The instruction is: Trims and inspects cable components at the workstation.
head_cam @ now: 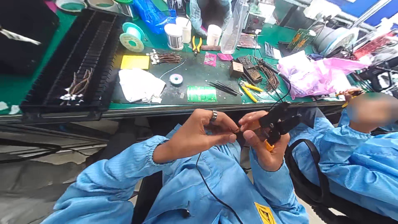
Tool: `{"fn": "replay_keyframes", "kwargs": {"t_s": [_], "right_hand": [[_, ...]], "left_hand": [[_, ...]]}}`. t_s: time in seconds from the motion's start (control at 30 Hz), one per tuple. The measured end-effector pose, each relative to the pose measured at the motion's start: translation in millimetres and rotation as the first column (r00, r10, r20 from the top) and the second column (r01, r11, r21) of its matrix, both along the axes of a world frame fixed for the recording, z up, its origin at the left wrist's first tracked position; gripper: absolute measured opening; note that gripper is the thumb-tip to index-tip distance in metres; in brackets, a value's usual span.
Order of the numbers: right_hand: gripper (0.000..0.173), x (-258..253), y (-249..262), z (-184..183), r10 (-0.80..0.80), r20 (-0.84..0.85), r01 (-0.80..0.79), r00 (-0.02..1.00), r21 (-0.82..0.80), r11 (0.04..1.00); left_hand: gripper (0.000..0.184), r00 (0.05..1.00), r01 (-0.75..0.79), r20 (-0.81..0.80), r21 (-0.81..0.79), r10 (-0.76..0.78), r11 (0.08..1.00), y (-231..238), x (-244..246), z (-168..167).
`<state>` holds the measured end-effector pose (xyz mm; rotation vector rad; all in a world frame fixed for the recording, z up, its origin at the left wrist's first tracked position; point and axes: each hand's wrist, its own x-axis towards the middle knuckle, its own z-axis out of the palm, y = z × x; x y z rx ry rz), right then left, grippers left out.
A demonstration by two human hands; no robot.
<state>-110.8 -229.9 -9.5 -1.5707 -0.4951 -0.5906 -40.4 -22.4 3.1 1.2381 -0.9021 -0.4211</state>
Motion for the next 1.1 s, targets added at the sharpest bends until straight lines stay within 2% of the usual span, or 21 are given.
{"fn": "replay_keyframes", "kwargs": {"t_s": [0.2,0.57,0.67,0.8,0.87,0.93,1.03,1.1], "right_hand": [[0.027,2.9,11.3,-9.3,-0.081,0.113,0.08,0.99,0.013,0.997],[0.033,-0.8,15.6,-13.7,-0.176,0.11,0.157,0.978,0.159,0.975],[0.031,0.6,14.1,-12.8,-0.21,0.129,0.183,0.969,0.196,0.963],[0.03,-1.4,12.7,-12.5,-0.226,0.119,0.201,0.967,0.193,0.96],[0.03,-1.6,15.6,-14.3,-0.205,0.096,0.186,0.974,0.176,0.967],[0.031,-3.3,16.5,-15.8,-0.165,0.052,0.155,0.985,0.155,0.976],[0.042,-10.2,13.9,-21.6,0.007,-0.098,0.002,0.995,0.093,0.996],[0.046,-15.8,18.7,-30.9,0.149,-0.184,-0.129,0.972,0.118,0.985]], "left_hand": [[0.015,0.998,0.044,-0.038,0.006,-0.044,0.999,-5.2,0.6,-3.9],[0.009,0.961,-0.033,-0.275,-0.197,-0.023,0.98,-15.8,-7.2,-12.1],[0.008,0.954,-0.017,-0.296,-0.226,-0.052,0.974,-17.8,-6.6,-13.8],[0.015,0.971,-0.015,-0.239,-0.151,-0.022,0.988,-18.6,-8.9,-14.9],[0.013,0.982,-0.071,-0.184,-0.114,0.049,0.991,-16.3,-9.3,-13.1],[0.011,0.986,-0.165,-0.048,-0.087,0.161,0.983,-12.4,-10.4,-10.3],[0.008,0.894,-0.359,0.225,-0.156,0.387,0.92,-3.5,-12.0,-1.0],[0.007,0.812,-0.44,0.326,-0.203,0.484,0.875,3.5,-12.9,6.7]]}}
